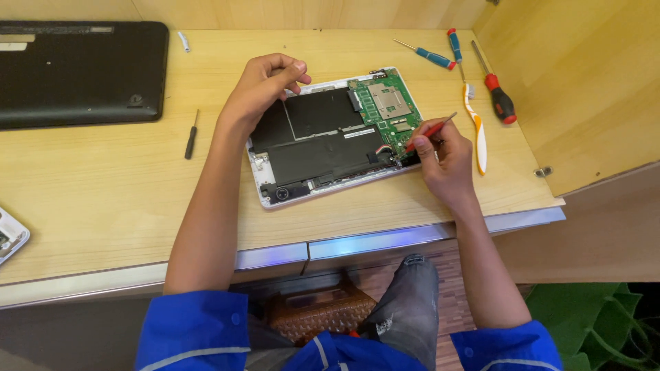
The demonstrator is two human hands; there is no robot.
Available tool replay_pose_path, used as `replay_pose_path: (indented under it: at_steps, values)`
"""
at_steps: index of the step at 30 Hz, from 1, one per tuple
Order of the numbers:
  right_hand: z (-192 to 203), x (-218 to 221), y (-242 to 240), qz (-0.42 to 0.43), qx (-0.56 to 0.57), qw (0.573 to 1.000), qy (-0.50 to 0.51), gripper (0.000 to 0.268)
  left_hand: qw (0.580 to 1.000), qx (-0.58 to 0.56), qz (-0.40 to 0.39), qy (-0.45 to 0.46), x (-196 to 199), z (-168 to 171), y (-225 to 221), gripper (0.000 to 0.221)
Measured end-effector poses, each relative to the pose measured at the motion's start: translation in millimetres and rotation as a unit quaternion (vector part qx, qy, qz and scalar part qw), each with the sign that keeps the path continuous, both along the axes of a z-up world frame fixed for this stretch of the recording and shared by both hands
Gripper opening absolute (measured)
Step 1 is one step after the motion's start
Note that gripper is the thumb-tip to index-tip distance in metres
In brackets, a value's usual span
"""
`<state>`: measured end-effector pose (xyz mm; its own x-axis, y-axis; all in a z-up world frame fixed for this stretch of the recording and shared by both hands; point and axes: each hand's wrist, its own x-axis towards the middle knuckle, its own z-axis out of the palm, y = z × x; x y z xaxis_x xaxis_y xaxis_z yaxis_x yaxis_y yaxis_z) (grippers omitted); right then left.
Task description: The person is repairing a laptop by connecting internal cables, cleaning the interior with a brush, and using a screwdriver for assembly.
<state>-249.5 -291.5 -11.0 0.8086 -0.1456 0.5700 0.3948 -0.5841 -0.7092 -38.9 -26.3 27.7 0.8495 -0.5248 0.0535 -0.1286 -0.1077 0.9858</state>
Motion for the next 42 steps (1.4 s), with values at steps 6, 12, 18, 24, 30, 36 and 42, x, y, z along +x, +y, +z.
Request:
replay_pose_path:
  at_steps: [6,12,18,24,30,36,42]
  values:
    - [-3.9,-1.5,-4.1,-0.011,-0.078,0.997,-0.011,0.015,1.0,0.002,-0.002,-0.007,8.1,-8.7,-1.1,0.021]
    - [-1.1,-2.0,0.5,0.006,-0.075,0.997,-0.004,0.012,1.0,0.017,0.004,0.0,3.3,-3.8,-1.4,0.018]
    - [-3.4,-1.0,0.2,0.0,-0.113,0.993,-0.014,0.013,1.0,0.017,0.0,-0.001,2.7,-3.8,-1.4,0.014]
    - [-2.8,-1.0,0.6,0.001,-0.132,0.991,-0.028,0.012,0.999,0.033,0.01,-0.009,-6.5,4.8,-2.0,0.014]
    - [-9.9,3.0,-2.7,-0.023,-0.177,0.981,-0.072,0.023,0.946,-0.114,-0.05,-0.3,-49.8,12.1,-54.6,0.012]
    - [-14.5,13.6,-12.0,-0.009,-0.178,0.974,-0.139,0.019,0.888,-0.173,-0.134,-0.405,-102.5,1.6,-108.9,0.02]
    - [-4.0,5.5,-7.2,0.046,-0.038,0.996,-0.062,0.02,0.89,-0.137,-0.139,-0.411,-98.9,-2.2,-103.6,0.01]
